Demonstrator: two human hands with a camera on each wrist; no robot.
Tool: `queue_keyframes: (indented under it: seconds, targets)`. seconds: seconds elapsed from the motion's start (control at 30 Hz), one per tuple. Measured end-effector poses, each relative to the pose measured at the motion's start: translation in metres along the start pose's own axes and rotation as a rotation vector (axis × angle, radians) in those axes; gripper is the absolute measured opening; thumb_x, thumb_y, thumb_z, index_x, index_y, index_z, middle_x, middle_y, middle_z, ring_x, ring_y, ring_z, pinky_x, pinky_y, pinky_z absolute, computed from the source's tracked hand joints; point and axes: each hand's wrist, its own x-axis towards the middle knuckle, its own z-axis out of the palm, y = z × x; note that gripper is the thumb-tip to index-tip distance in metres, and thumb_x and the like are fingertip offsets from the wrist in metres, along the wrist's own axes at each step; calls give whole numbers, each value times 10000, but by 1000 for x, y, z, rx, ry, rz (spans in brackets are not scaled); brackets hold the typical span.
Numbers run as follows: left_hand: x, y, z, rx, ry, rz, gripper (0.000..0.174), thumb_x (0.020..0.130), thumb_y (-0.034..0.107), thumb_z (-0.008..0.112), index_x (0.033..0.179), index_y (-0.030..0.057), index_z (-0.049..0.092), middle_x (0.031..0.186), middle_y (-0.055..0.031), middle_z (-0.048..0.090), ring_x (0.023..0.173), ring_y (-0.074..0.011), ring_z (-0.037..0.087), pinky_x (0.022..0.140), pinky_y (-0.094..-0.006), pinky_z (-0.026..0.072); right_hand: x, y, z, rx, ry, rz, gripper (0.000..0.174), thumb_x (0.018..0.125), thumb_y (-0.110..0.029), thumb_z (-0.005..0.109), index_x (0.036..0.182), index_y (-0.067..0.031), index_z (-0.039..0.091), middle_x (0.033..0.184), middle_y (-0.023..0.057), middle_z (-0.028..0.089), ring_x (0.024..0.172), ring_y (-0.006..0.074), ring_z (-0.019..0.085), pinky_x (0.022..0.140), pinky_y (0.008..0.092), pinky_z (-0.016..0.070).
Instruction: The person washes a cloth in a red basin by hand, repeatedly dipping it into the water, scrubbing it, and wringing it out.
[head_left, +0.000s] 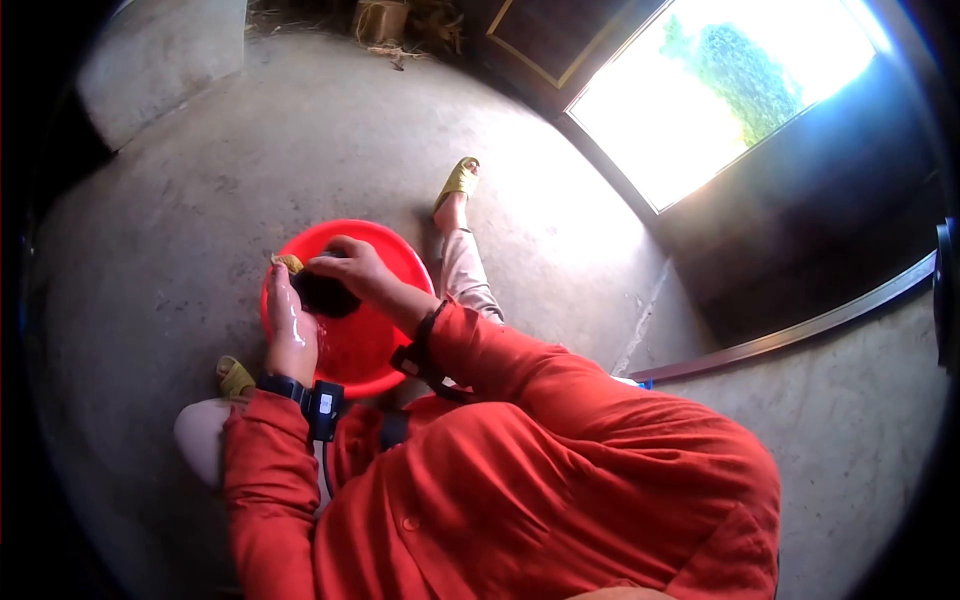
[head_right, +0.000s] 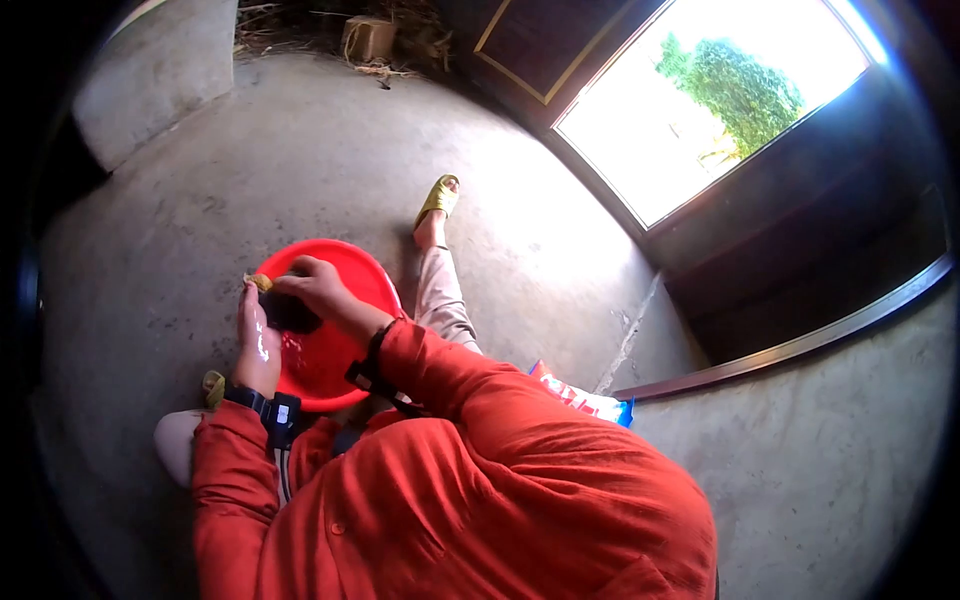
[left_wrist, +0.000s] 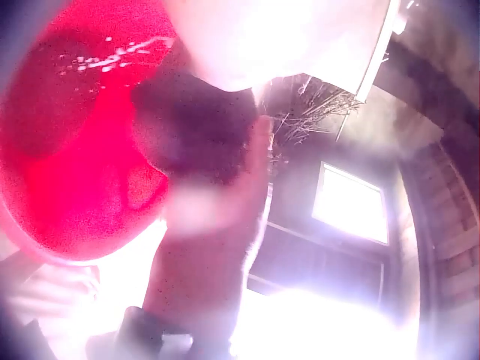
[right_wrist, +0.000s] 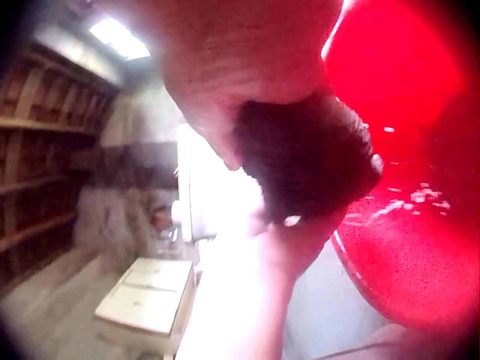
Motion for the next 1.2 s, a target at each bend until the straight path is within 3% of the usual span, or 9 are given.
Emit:
queue_keyframes:
  seconds: [0.03, 0.13, 0.23, 0.37, 0.6, 0.7, 0.8, 1.03, 1.2]
  targets:
    - [-3, 3, -6, 23, -83, -24, 364, 957, 363, 456, 1180, 85, 532, 1140, -101, 586, 1041, -270, 584, 856, -412, 502, -10, -22, 9, 94, -66, 44, 276, 770, -206, 746, 900, -2, 615, 864, 63, 607, 766, 143, 589, 658, 281, 491]
    - [-15, 8, -13, 44, -284, -45, 389, 966, 372, 429, 1210, 79, 511, 1172, -87, 570, 1072, -262, 563, 878, -396, 479, -23, -43, 37, -527, -59, -750, 228, 674, -126, 733, 810, -44, 569, 886, 106, 534, 867, 279, 577, 750, 371, 496]
    - [-31, 11, -16, 67, -375, -13, 420, 968, 392, 414, 1236, 78, 492, 1195, -76, 554, 1091, -248, 546, 909, -374, 449, -21, -37, 55, -727, -77, -1073, 264, 654, -250, 734, 732, -82, 545, 901, 131, 534, 880, 321, 554, 734, 419, 506]
    - [-35, 5, -26, 113, -358, -8, 463, 970, 419, 393, 1272, 77, 466, 1227, -61, 533, 1118, -230, 522, 949, -346, 411, -7, -31, 49, -748, -53, -501, 261, 723, -314, 661, 746, -64, 588, 835, 153, 586, 795, 368, 602, 723, 461, 502]
    - [-35, 6, -17, 171, -305, 12, 536, 969, 463, 374, 1337, 75, 413, 1302, -51, 474, 1185, -201, 459, 1025, -311, 331, 46, 58, 3, -429, -10, -197, 365, 801, -366, 599, 941, -32, 648, 896, 192, 634, 840, 359, 615, 745, 414, 491]
    - [-37, 12, -5, 134, -304, 16, 577, 957, 471, 415, 1374, 74, 370, 1384, -87, 394, 1270, -200, 377, 1072, -332, 269, 36, 68, -10, 127, -22, 26, 375, 797, -343, 644, 1019, -41, 642, 937, 176, 648, 869, 315, 634, 761, 388, 494]
    - [-40, 8, -4, 70, -314, 11, 602, 952, 475, 435, 1396, 81, 341, 1438, -103, 344, 1323, -203, 330, 1102, -354, 235, 4, 13, -7, -292, -67, -97, 407, 780, -312, 694, 1082, -50, 620, 980, 157, 651, 912, 292, 632, 792, 373, 488]
    - [-36, 9, -6, -7, -404, -13, 552, 948, 465, 441, 1340, 80, 396, 1367, -92, 412, 1255, -214, 402, 1056, -369, 302, -27, -52, 40, -783, -132, -960, 210, 702, -262, 688, 808, -120, 574, 854, 91, 563, 856, 298, 558, 687, 407, 428]
    - [-29, 5, -18, 6, -363, -64, 525, 940, 455, 461, 1288, 62, 450, 1298, -97, 472, 1193, -219, 457, 1012, -367, 353, -19, -38, 52, -769, -72, -746, 230, 735, -277, 650, 760, -63, 567, 775, 130, 588, 740, 328, 593, 640, 434, 479]
